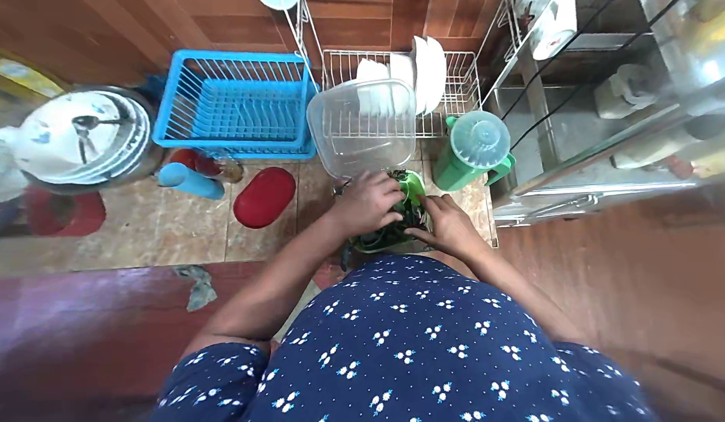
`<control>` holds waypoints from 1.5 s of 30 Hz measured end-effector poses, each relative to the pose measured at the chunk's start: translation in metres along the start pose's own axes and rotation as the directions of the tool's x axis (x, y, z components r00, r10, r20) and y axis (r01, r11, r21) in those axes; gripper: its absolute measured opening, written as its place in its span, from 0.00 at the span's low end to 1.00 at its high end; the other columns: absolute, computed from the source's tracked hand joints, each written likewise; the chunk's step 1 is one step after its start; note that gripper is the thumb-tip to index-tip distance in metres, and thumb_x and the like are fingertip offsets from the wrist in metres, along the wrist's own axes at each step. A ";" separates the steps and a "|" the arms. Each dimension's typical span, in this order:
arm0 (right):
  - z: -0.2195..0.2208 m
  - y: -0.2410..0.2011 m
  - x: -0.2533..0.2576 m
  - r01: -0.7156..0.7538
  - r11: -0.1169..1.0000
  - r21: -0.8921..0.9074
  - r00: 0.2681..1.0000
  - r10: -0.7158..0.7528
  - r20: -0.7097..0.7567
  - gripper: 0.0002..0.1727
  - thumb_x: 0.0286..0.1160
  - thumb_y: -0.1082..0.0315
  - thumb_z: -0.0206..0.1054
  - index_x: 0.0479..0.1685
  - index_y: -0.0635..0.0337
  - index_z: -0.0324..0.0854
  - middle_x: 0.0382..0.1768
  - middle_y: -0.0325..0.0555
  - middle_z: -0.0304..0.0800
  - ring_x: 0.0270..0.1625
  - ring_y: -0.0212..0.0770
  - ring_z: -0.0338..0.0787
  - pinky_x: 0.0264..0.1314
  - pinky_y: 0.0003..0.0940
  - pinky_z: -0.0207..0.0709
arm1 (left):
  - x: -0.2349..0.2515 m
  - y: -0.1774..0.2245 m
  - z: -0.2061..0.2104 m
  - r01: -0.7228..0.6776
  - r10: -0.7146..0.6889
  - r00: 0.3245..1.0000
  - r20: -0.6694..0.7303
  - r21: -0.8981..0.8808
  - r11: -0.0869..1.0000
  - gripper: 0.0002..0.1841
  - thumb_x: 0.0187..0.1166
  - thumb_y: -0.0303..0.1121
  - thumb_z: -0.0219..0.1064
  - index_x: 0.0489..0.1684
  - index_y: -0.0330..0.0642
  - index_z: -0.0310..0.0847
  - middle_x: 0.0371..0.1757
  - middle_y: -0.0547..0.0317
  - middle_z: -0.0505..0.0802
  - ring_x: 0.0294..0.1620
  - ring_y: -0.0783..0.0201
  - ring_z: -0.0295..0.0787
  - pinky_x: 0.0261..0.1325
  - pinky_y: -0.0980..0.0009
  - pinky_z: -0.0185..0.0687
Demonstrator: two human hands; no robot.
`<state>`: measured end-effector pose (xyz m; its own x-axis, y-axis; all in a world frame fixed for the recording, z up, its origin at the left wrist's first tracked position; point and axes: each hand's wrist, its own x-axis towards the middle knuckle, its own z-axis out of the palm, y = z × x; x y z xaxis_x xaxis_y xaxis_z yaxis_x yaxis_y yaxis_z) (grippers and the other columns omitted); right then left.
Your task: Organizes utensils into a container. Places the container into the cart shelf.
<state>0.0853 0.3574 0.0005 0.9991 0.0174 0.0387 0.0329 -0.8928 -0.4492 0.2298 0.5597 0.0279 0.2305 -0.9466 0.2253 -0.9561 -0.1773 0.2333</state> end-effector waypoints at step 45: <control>-0.026 0.010 0.032 -0.010 1.000 0.024 0.986 0.006 0.165 0.34 0.72 0.56 0.78 0.77 0.56 0.74 0.69 0.58 0.81 0.55 0.60 0.91 0.52 0.62 0.88 | 0.006 0.014 -0.003 -0.209 0.220 0.975 0.013 0.367 0.907 0.11 0.85 0.20 0.52 0.50 0.28 0.82 0.38 0.40 0.91 0.37 0.44 0.90 0.47 0.52 0.82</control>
<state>0.1169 0.3376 0.0210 0.9901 0.0860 -0.1113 0.0236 -0.8818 -0.4710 0.2186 0.5519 0.0352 0.0122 -0.9660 0.2584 -0.9813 -0.0612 -0.1824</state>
